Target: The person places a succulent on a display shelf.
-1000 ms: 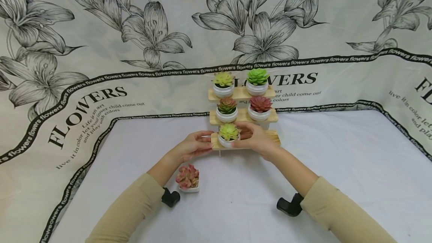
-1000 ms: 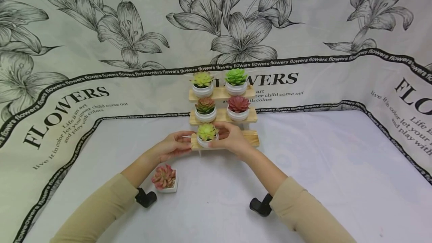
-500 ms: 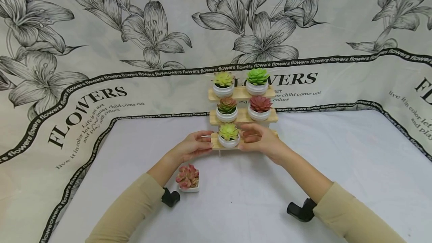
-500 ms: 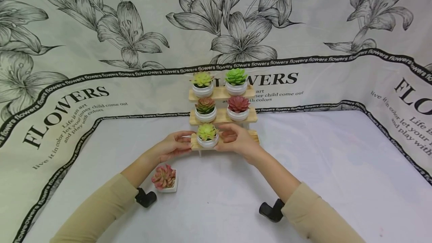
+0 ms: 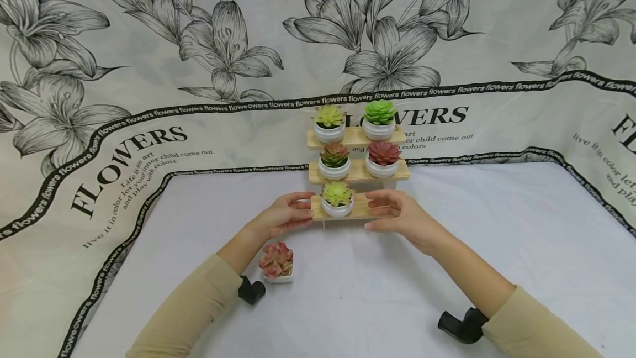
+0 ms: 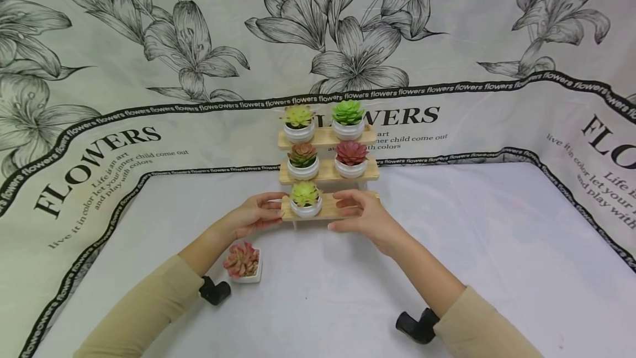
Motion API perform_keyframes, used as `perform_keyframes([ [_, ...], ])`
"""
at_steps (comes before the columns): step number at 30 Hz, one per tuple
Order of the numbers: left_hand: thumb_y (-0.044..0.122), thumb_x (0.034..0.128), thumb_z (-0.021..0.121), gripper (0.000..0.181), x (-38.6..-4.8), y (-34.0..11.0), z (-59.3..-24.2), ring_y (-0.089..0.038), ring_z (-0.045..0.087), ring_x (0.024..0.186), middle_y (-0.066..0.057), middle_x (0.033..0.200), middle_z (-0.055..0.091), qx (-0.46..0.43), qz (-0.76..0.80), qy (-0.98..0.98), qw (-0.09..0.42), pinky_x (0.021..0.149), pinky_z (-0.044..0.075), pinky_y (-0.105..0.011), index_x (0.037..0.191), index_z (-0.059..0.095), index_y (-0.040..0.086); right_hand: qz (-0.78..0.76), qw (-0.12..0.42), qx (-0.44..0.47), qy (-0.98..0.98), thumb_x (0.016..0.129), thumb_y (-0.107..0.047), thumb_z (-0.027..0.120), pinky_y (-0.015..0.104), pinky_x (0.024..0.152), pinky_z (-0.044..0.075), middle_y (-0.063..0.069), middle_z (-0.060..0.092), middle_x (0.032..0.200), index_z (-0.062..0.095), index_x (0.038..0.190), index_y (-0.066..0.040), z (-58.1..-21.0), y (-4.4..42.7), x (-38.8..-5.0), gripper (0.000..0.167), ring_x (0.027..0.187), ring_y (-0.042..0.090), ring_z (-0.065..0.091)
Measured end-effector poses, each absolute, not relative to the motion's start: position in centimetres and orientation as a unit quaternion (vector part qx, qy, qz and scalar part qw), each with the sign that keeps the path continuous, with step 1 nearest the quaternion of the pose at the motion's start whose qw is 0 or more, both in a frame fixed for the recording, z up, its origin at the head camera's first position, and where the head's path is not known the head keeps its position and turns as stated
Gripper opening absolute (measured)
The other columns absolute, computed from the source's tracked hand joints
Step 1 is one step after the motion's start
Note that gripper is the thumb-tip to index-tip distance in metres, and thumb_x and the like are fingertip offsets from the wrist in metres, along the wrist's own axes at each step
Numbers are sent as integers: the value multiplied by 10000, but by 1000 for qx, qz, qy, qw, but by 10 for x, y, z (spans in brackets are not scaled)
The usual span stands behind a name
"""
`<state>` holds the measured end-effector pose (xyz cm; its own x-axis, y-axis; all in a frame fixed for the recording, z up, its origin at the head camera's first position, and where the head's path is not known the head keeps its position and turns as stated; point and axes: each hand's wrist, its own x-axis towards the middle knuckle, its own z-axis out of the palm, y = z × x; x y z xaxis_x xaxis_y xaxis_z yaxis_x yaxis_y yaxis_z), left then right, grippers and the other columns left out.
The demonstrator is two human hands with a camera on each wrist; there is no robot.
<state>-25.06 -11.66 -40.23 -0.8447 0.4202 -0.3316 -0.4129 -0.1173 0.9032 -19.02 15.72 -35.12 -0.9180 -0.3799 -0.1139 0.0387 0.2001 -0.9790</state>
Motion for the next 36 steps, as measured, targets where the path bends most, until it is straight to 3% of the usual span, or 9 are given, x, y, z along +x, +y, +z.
perform_keyframes([
  [11, -121, 887, 513, 562, -251, -118, -403, -134, 606, 836, -92, 1057, 524, -1, 741, 609, 281, 753, 551, -246, 1412, 351, 1, -619, 198, -120, 750, 763, -80, 747, 295, 859, 464, 266, 420, 1290, 395, 1329, 70, -371, 153, -174, 684, 1141, 374, 434],
  [24, -122, 884, 512, 562, -251, -117, -401, -135, 599, 834, -105, 1064, 518, -3, 741, 611, 277, 764, 550, -254, 1409, 349, -9, -635, 233, -142, 723, 748, -65, 761, 315, 814, 522, 270, 459, 1230, 417, 1291, 103, -390, 131, -166, 664, 1083, 358, 478],
  [36, -118, 886, 515, 559, -251, -117, -402, -136, 600, 859, -123, 1110, 514, 1, 739, 613, 278, 771, 547, -250, 1408, 348, -10, -627, 235, -167, 724, 727, -40, 768, 342, 887, 487, 250, 502, 1192, 466, 1270, 84, -397, 99, -166, 633, 1047, 332, 507],
])
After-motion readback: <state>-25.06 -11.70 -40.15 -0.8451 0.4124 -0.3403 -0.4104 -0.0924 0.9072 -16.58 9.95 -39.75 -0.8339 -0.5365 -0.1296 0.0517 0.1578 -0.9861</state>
